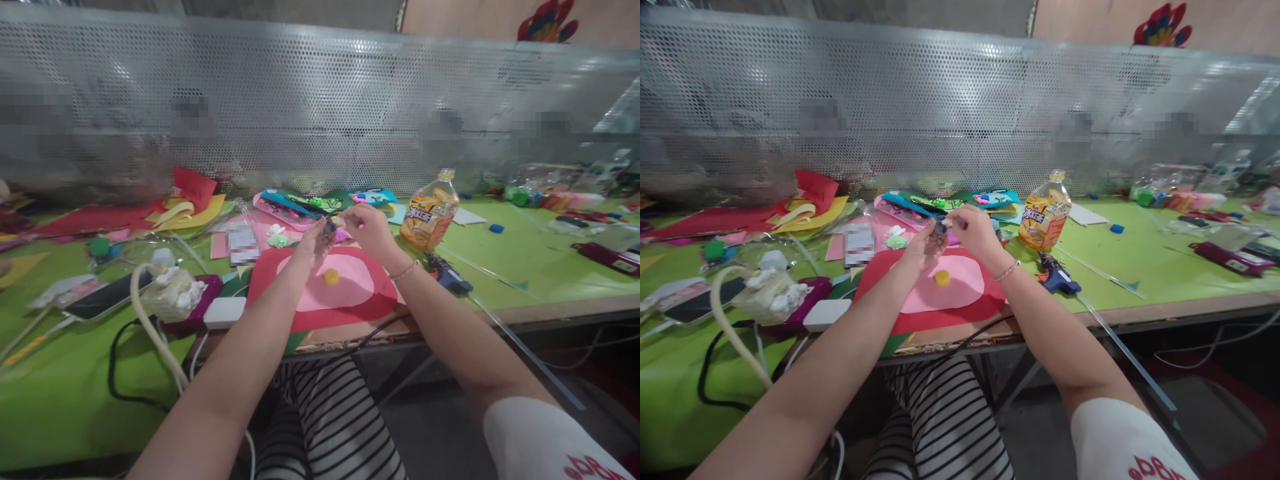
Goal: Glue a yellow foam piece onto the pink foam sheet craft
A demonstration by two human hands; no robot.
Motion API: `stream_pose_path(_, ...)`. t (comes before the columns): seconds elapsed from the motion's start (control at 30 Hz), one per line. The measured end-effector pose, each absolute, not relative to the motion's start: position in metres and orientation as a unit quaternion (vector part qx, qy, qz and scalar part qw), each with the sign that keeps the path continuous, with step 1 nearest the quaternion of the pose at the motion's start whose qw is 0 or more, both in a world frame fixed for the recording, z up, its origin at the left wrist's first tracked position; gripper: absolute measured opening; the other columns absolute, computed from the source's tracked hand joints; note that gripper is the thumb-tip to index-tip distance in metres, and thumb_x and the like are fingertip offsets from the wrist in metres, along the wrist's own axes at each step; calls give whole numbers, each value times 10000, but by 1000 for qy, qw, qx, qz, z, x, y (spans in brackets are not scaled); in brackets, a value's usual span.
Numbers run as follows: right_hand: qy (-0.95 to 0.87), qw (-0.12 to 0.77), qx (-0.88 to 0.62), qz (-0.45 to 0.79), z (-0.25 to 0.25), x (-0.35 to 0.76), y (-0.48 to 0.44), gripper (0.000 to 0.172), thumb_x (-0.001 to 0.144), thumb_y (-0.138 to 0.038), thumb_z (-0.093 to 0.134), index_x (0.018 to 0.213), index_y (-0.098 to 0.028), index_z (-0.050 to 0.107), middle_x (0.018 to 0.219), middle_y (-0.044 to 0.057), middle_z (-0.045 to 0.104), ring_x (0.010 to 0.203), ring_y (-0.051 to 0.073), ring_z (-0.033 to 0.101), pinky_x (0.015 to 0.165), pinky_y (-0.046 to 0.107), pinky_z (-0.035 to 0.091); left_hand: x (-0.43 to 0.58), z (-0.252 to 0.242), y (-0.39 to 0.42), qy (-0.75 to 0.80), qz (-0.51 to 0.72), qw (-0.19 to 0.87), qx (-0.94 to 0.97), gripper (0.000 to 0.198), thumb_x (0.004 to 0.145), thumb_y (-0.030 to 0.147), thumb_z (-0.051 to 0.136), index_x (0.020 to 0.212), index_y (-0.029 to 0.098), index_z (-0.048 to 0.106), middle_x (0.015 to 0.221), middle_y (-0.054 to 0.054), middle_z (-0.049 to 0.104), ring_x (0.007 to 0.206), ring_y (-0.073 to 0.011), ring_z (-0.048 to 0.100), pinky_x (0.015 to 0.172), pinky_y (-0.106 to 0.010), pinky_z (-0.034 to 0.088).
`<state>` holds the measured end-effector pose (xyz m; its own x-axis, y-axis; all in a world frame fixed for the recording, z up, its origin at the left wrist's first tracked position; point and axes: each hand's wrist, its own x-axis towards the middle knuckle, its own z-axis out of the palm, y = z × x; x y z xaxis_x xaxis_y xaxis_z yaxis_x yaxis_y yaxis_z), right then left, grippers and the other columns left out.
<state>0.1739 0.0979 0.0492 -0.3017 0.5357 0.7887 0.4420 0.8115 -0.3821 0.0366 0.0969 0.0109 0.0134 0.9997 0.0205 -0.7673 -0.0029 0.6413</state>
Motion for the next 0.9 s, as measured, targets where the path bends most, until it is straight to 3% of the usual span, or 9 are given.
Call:
stream_pose_path(0.13, -845, 461, -269, -11, 44, 170, 96, 229, 712, -64, 477, 781, -167, 669, 733, 38, 611, 663, 126, 519, 634, 250, 421, 42, 9, 97, 210, 664, 663, 275, 166, 675, 269, 695, 708, 148, 586, 620, 12, 614, 556, -64, 571, 593, -180, 466)
stream_pose_path(0.3, -853, 439, -281, 7, 44, 169, 96, 246, 695, -53, 479, 785, -160, 682, 720, 35, 628, 641, 121, 525, 612, 238, 423, 41, 6, 98, 225, 666, 653, 281, 170, 661, 276, 704, 695, 153, 592, 607, 20, 610, 546, -59, 557, 605, -188, 456)
stream_pose_path(0.53, -818, 478, -318, 30, 47, 173, 98, 225, 663, -75, 490, 741, -164, 683, 627, 7, 622, 547, 103, 509, 541, 221, 413, 40, 6, 99, 211, 664, 653, 296, 173, 633, 244, 728, 709, 149, 605, 642, 10, 630, 595, -64, 580, 619, -187, 457)
stream_pose_path(0.9, -792, 519, -322, 9, 52, 179, 99, 190, 679, -102, 515, 754, -160, 680, 680, 29, 621, 579, 117, 518, 561, 245, 425, 40, 9, 97, 217, 681, 650, 259, 206, 613, 262, 742, 705, 158, 589, 622, 10, 619, 576, -68, 575, 593, -183, 466)
